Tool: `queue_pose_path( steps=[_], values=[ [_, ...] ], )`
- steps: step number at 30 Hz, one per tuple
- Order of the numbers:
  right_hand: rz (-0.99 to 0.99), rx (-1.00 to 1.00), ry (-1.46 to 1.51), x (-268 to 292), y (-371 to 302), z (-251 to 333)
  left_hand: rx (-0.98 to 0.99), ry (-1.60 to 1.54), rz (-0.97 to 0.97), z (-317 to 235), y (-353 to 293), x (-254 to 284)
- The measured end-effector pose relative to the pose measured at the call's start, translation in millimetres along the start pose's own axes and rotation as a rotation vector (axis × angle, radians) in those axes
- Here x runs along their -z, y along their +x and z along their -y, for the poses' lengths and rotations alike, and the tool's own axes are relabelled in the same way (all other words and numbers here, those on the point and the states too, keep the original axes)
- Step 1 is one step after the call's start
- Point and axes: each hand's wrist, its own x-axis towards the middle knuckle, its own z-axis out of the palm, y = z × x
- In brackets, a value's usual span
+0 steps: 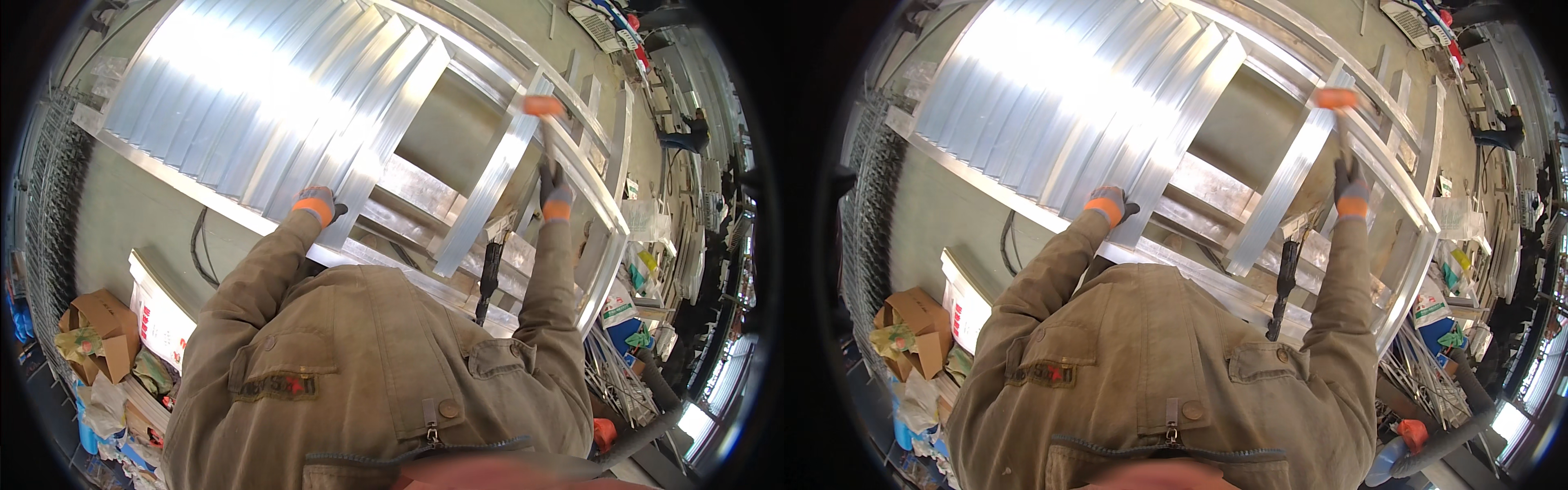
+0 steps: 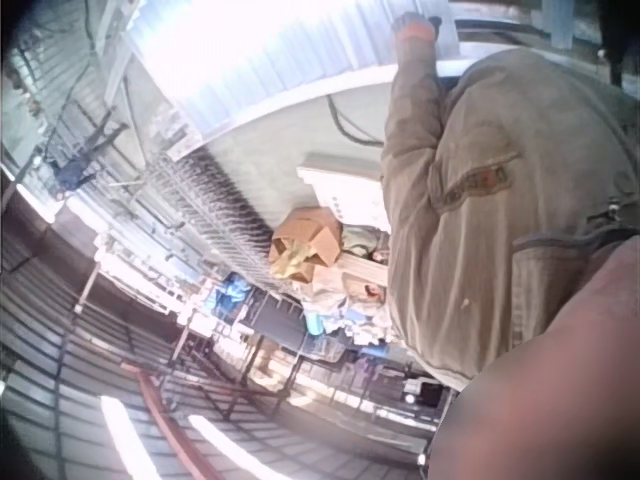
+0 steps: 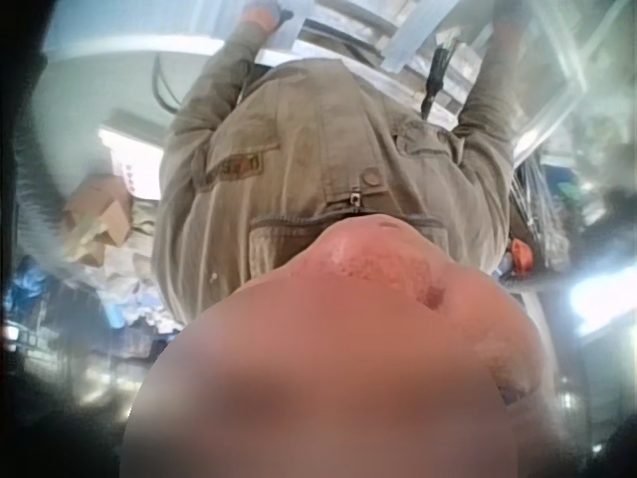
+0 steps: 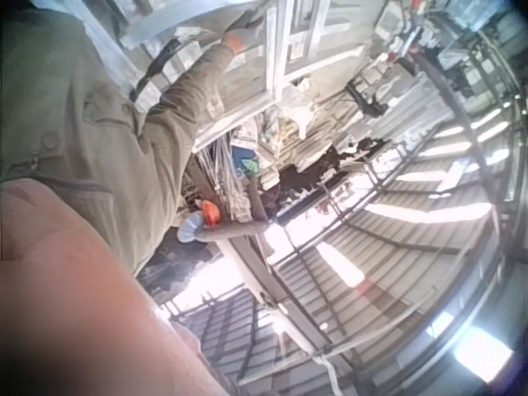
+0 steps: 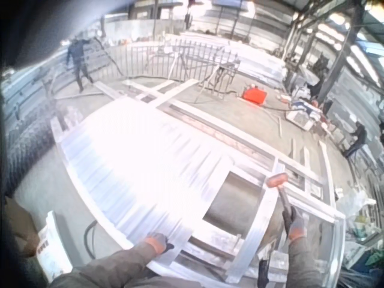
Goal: The person welds a metal frame using a handheld welding torch, repeatedly aligning and tack-welding metal strips to a larger frame. They adjust the strips with both hands and occasionally use a rubber mallet to tap the metal into position.
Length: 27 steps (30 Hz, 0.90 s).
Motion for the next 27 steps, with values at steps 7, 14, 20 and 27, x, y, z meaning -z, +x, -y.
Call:
queue_pose_path(
  steps=[7,14,20,27],
  values=[
    [0.405,0.355,-0.477,-57,115,141,0.030,-0.027,0.036,-1,-3,5],
    [0.487,0.381,-0.629,-88,198,185,0.049,-0.032,0.031,0,-1,4],
    [0.451,0.316,-0.587,-86,218,195,0.072,-0.049,0.070,0,2,4],
    [0.367,0.349,-0.526,-102,229,161,0.053,-0.026,0.051,1,1,2]
  ],
)
